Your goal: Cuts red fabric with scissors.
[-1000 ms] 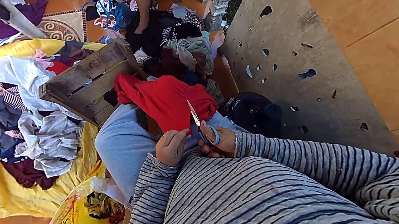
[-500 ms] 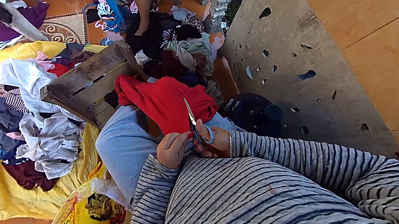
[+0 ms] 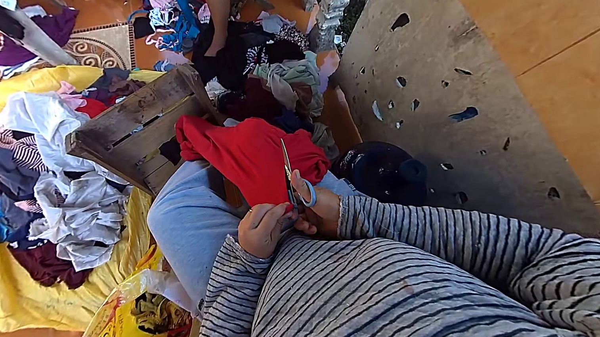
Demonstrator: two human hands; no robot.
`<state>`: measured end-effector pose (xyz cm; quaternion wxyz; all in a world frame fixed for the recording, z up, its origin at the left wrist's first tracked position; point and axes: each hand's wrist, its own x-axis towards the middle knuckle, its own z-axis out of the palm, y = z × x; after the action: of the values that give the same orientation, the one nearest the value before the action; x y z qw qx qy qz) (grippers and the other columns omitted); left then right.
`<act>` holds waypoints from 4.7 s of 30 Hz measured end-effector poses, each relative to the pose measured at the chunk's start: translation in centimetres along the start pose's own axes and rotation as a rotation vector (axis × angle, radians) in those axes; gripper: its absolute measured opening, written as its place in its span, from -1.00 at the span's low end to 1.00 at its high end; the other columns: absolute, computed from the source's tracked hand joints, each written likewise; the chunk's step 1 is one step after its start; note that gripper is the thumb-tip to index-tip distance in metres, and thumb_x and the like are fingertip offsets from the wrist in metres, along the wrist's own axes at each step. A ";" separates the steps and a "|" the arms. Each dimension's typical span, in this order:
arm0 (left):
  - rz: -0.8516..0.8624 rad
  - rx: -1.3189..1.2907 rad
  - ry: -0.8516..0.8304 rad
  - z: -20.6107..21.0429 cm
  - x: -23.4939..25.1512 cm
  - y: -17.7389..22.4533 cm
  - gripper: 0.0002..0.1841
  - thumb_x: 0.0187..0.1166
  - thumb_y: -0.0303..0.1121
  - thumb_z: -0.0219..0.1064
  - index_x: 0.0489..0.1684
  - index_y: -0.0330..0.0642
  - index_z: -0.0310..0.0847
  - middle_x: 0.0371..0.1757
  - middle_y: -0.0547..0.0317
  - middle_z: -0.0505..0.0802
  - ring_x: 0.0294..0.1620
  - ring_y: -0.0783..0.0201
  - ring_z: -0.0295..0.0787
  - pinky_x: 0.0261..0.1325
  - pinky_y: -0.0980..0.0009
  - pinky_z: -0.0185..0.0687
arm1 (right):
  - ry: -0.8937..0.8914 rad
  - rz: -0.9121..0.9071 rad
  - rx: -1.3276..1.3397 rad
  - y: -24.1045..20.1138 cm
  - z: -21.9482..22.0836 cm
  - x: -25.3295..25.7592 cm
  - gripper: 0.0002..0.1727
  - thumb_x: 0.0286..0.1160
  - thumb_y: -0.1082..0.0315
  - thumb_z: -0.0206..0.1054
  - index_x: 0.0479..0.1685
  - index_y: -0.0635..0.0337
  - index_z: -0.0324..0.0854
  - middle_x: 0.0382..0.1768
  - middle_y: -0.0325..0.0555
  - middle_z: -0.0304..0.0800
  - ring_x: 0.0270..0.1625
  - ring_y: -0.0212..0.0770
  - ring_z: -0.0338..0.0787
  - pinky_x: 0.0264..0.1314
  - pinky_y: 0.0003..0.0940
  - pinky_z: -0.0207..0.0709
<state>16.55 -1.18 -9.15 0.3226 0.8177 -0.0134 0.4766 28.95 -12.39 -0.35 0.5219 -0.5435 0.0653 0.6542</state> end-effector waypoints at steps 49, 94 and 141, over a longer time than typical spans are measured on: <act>-0.956 0.139 -0.552 -2.9 9.8 -11.6 -0.69 0.64 -0.58 0.23 0.29 -0.51 0.52 0.24 -0.39 0.76 0.34 -0.23 0.71 0.47 -0.15 0.51 | 0.382 -0.415 -1.357 -5.8 -4.4 1.5 -0.13 0.16 0.06 0.69 0.48 0.36 0.46 0.43 0.33 0.56 0.52 0.26 0.55 0.53 0.22 0.43; -0.296 0.135 -0.158 -1.6 -0.9 1.0 -0.74 0.51 -0.29 0.22 -0.22 -0.34 0.72 -0.34 -0.03 0.88 -0.29 0.30 0.85 -0.10 0.50 0.73 | -0.275 0.073 -0.844 -6.3 -9.8 1.0 -0.44 0.84 -0.09 -0.04 -0.38 0.13 0.60 -0.64 -0.33 0.74 -0.72 -0.47 0.60 -0.65 -0.56 0.46; -0.209 0.099 -0.076 -1.6 -1.4 0.8 -0.77 0.64 -0.24 0.17 -0.21 -0.20 0.66 -0.45 0.09 0.75 -0.40 0.30 0.72 -0.21 0.52 0.66 | 0.149 0.080 -0.352 -6.2 -0.5 3.5 -0.39 0.74 -0.28 0.01 -0.38 0.10 0.49 -0.69 -0.32 0.50 -0.74 -0.40 0.53 -0.68 -0.51 0.47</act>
<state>14.27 -1.37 -9.27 0.3289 0.8471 0.0831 0.4090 34.38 -7.83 -0.29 0.3861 -0.6704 0.0097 0.6335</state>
